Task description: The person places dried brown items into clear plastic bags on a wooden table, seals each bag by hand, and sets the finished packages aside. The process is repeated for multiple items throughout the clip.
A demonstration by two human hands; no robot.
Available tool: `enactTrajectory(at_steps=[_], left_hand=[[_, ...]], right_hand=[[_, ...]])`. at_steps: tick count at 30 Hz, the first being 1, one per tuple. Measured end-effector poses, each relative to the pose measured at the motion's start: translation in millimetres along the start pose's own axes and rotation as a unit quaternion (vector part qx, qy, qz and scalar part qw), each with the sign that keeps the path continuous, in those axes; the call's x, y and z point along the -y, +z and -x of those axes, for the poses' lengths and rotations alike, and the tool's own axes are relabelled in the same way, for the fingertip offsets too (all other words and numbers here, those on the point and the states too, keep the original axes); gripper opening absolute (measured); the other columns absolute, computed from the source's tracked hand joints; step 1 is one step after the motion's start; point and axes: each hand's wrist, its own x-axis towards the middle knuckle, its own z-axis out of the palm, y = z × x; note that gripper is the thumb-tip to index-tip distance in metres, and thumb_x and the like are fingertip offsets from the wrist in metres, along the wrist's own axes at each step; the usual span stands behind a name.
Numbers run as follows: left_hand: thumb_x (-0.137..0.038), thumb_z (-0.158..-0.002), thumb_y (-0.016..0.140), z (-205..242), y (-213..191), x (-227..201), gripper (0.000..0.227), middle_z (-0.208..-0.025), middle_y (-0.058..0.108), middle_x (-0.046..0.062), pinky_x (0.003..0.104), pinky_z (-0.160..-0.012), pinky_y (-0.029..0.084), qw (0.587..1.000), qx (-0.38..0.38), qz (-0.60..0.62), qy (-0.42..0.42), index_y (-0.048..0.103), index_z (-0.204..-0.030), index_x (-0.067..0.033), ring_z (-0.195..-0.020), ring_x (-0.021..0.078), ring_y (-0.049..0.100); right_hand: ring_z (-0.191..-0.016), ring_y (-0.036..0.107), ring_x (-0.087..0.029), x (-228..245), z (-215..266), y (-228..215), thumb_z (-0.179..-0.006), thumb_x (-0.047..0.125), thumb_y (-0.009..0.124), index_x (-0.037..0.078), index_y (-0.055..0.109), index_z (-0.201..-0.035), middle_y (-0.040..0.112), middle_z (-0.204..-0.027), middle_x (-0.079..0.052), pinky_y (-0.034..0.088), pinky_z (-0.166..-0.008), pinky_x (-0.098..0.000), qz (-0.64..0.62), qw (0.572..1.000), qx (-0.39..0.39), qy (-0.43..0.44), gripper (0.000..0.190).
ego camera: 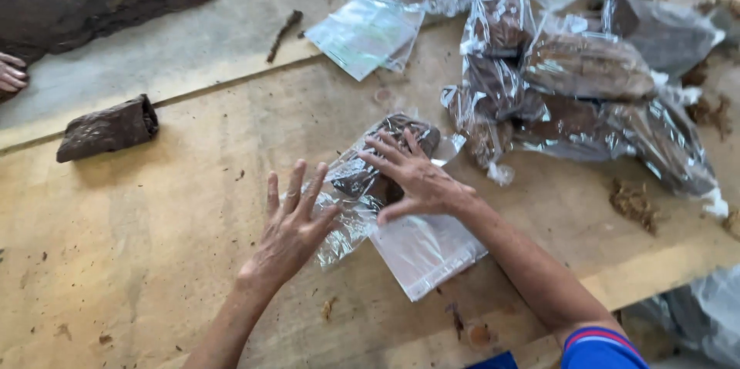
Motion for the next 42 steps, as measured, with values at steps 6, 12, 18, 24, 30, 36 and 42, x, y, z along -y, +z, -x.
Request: enactTrajectory(at_steps=[6, 12, 18, 24, 30, 36, 42], left_hand=[[-0.034, -0.1, 0.066, -24.0, -1.2, 10.2, 0.012, -0.12, 0.075, 0.0, 0.075, -0.117, 0.022, 0.991, -0.127, 0.013, 0.042, 0.068, -0.102, -0.0228, -0.13, 0.0262, 0.062], [-0.065, -0.061, 0.088, -14.0, -22.6, 26.5, 0.113, -0.16, 0.038, 0.022, 0.067, -0.108, 0.041, 0.975, 0.183, 0.05, -0.112, 0.039, -0.158, -0.0322, -0.144, 0.0483, 0.042], [-0.035, -0.084, 0.074, 38.1, 66.4, 58.8, 0.027, -0.11, 0.066, 0.002, 0.04, -0.078, 0.058, 0.989, 0.107, -0.016, -0.101, 0.064, -0.109, -0.029, -0.103, 0.0277, 0.07], [-0.038, -0.099, 0.065, 4.8, 9.4, 48.4, 0.011, -0.086, 0.072, -0.003, 0.033, -0.07, 0.059, 0.992, 0.028, -0.05, -0.111, 0.061, -0.097, -0.0286, -0.08, 0.0197, 0.077], [-0.022, -0.103, 0.07, -41.2, -77.1, 18.3, 0.012, -0.074, 0.067, 0.007, 0.034, -0.058, 0.054, 0.993, -0.016, 0.021, -0.117, 0.072, -0.095, -0.0132, -0.065, 0.0246, 0.071], [-0.011, -0.106, 0.072, -51.4, -89.0, 46.4, 0.021, -0.087, 0.064, 0.002, 0.018, -0.06, 0.053, 0.91, -0.139, 0.357, -0.156, 0.069, -0.126, -0.0025, -0.069, 0.0067, 0.056], [-0.065, -0.08, 0.074, -68.3, -57.5, 42.7, 0.109, -0.158, 0.046, 0.024, 0.05, -0.112, 0.052, 0.875, -0.073, 0.465, -0.112, 0.022, -0.162, -0.0155, -0.144, 0.0355, 0.05]], right_hand=[[-0.157, 0.015, -0.036, 24.3, 2.0, 7.0, -0.064, 0.094, 0.065, 0.021, 0.025, -0.164, 0.028, -0.169, -0.014, -0.001, -0.124, -0.0637, 0.076, 0.994, 0.076, -0.013, 0.131], [-0.157, 0.019, -0.036, 24.0, 7.2, 27.4, -0.067, 0.101, 0.05, 0.022, 0.029, -0.164, 0.034, -0.165, -0.015, -0.005, -0.125, -0.0627, 0.133, 0.988, 0.076, -0.012, 0.126], [-0.155, 0.024, -0.036, 23.8, 6.9, 25.9, -0.061, 0.104, 0.05, 0.02, 0.031, -0.163, 0.036, -0.165, -0.015, -0.003, -0.126, -0.0617, 0.132, 0.988, 0.082, -0.009, 0.134], [-0.153, 0.029, -0.039, 26.4, 2.6, 18.8, -0.054, 0.102, 0.057, 0.022, 0.031, -0.164, 0.038, -0.163, -0.018, 0.0, -0.126, -0.0632, 0.13, 0.989, 0.066, -0.018, 0.138], [-0.149, 0.041, -0.035, 15.7, 8.7, 46.0, -0.084, 0.061, 0.073, 0.027, 0.034, -0.165, 0.043, -0.161, -0.012, 0.015, -0.124, -0.0639, 0.166, 0.985, -0.033, -0.018, 0.096], [-0.132, 0.064, -0.038, 21.4, 2.2, 4.0, -0.111, 0.017, 0.053, 0.006, 0.059, -0.142, 0.067, -0.139, -0.018, 0.042, -0.121, -0.0586, 0.025, 0.982, -0.18, -0.059, 0.034], [-0.051, 0.03, -0.009, 54.0, -27.2, -64.9, -0.113, 0.045, 0.037, 0.015, 0.049, -0.071, 0.034, -0.059, 0.007, 0.019, -0.045, -0.0276, -0.169, 0.912, -0.323, 0.188, 0.053]])
